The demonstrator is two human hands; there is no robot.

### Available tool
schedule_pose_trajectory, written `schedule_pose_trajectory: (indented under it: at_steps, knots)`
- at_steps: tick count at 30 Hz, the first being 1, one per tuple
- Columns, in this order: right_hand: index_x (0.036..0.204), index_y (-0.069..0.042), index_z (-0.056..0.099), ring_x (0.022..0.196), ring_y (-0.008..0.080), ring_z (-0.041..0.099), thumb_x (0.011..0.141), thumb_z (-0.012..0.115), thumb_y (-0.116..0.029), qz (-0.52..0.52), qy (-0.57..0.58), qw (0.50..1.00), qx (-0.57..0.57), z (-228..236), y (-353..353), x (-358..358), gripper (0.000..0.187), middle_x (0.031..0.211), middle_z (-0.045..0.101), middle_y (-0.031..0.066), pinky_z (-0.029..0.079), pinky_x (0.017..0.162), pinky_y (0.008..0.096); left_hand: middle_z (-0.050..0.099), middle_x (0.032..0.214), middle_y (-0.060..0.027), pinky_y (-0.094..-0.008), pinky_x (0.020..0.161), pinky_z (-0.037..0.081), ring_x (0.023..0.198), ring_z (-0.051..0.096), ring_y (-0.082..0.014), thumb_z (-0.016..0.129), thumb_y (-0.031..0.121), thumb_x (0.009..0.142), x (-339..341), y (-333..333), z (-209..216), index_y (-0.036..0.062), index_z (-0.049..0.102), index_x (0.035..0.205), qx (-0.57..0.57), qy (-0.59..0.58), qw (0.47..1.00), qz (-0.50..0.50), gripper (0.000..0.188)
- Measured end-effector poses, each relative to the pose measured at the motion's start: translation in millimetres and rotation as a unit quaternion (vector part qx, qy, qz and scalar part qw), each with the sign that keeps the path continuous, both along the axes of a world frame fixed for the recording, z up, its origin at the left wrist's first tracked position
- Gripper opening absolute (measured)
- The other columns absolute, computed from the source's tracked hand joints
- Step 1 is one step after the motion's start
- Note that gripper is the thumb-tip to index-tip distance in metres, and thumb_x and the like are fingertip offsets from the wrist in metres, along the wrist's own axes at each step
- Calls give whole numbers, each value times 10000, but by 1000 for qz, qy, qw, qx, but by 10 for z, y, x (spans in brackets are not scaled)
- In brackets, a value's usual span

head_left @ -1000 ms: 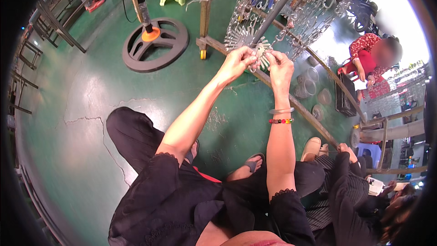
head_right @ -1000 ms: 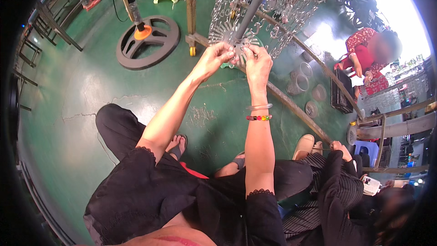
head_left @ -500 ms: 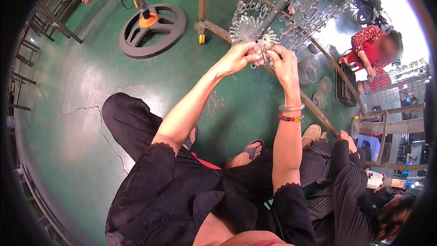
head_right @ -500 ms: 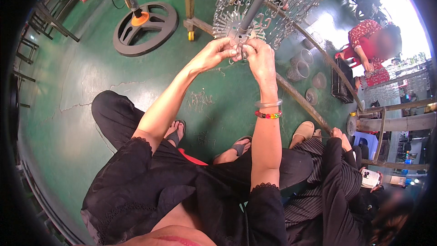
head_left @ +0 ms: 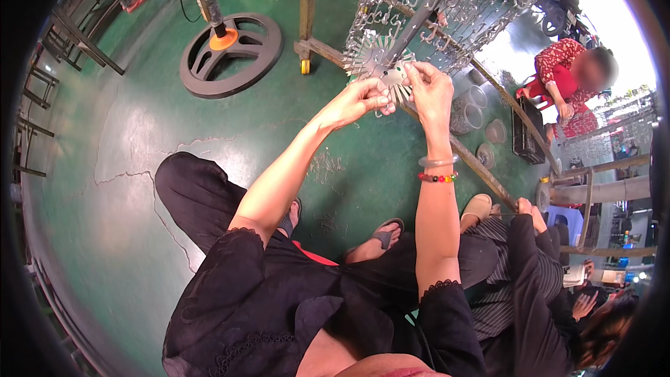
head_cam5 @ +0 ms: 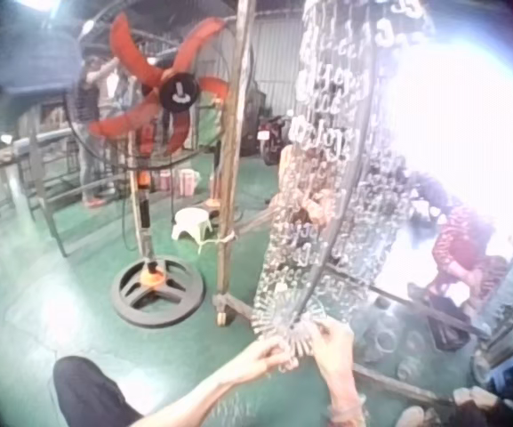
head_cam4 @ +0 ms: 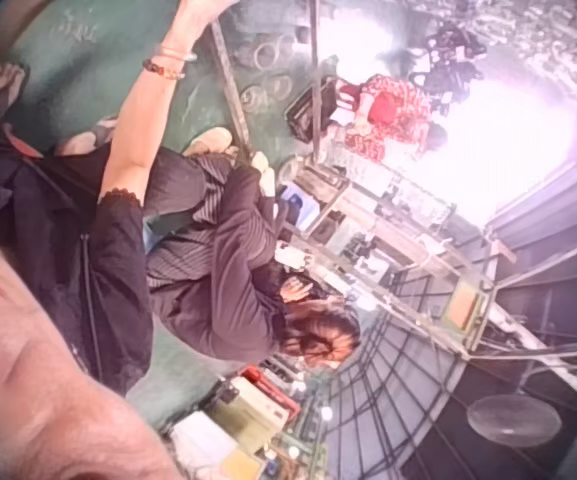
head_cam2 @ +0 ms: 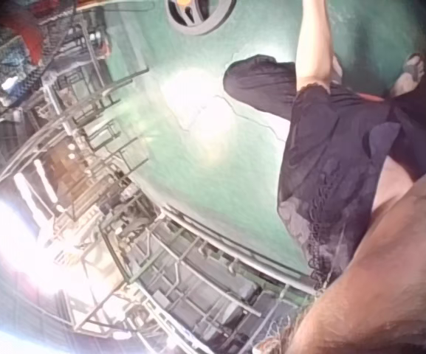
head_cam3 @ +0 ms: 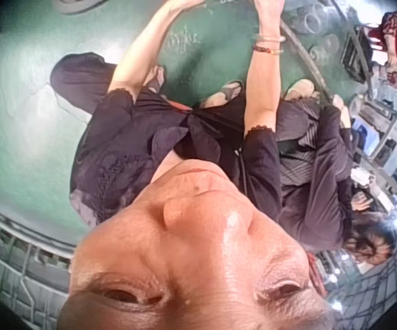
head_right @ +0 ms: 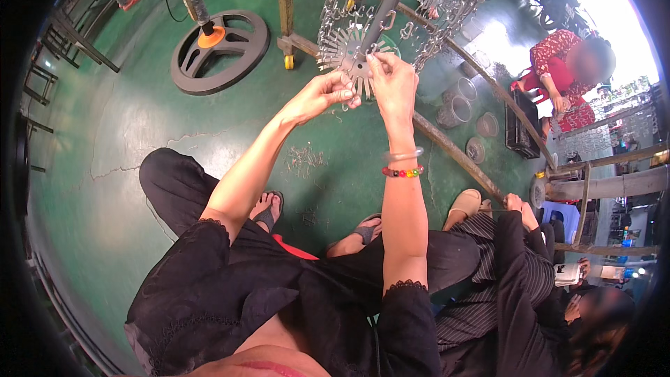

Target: The person sits on a low stool and repeatedly picks up small metal hooks from the floor, then attaches them to a rotating metal rack. The person handles the hooks one at a time, securing them onto the rack's arms.

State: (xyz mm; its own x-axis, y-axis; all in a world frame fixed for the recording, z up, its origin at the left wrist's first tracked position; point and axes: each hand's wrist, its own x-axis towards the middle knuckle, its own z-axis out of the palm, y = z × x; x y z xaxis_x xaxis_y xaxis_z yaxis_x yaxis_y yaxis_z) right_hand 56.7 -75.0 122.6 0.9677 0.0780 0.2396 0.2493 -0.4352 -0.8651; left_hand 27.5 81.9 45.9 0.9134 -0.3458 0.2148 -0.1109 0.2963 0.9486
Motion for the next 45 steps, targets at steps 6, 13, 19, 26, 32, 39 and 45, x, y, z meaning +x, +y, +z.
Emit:
schedule_pose_trajectory:
  at_steps: [6,13,19,26,32,39,45]
  knots:
    - [892,-18,656,601,237,625,856,595,-179,-20,-84,989,-116,-65,62,150,176,634,618,115,465,601,364,634,898,-78,-296,789,478,870,596,-139,557,99,915,35,78,-14,23,522,951,-35,11,998,52,91]
    - [940,-45,678,530,124,529,879,572,-153,34,-66,991,-112,-49,28,3,163,637,594,49,419,512,277,635,907,-87,-300,779,475,860,591,-147,547,117,922,141,78,111,17,524,962,-32,-4,999,22,111]
    - [945,-53,693,610,94,605,866,591,-150,87,16,995,-45,-78,-76,80,162,671,641,47,427,515,254,633,920,-88,-306,801,475,903,605,-162,548,111,922,132,84,99,17,519,966,-27,-46,999,7,107]
    - [972,-67,701,550,52,526,878,563,-107,126,39,991,24,-53,-45,-15,172,705,646,21,392,482,226,648,892,-71,-300,802,477,890,620,-147,544,105,922,67,40,167,6,522,942,110,-107,984,92,103]
    - [1068,-38,671,530,55,463,885,494,-46,146,39,988,-1,-193,-75,-42,255,740,639,16,391,502,210,663,905,-116,-337,781,496,905,651,-198,551,103,911,15,8,133,-2,507,943,225,-168,939,197,118]
    - [1168,-46,619,590,99,544,810,637,-96,53,41,998,-8,-467,-161,-232,361,768,654,61,451,573,264,667,903,-101,-319,778,495,904,638,-165,559,111,909,44,-73,-60,-17,549,961,187,-129,950,216,138]
    - [1114,-17,643,566,63,527,783,725,-131,-36,-8,996,-76,-703,-131,-432,360,758,651,27,429,501,208,674,916,-79,-291,787,487,884,621,-131,600,152,890,0,-146,-43,8,599,973,195,-111,953,201,166]
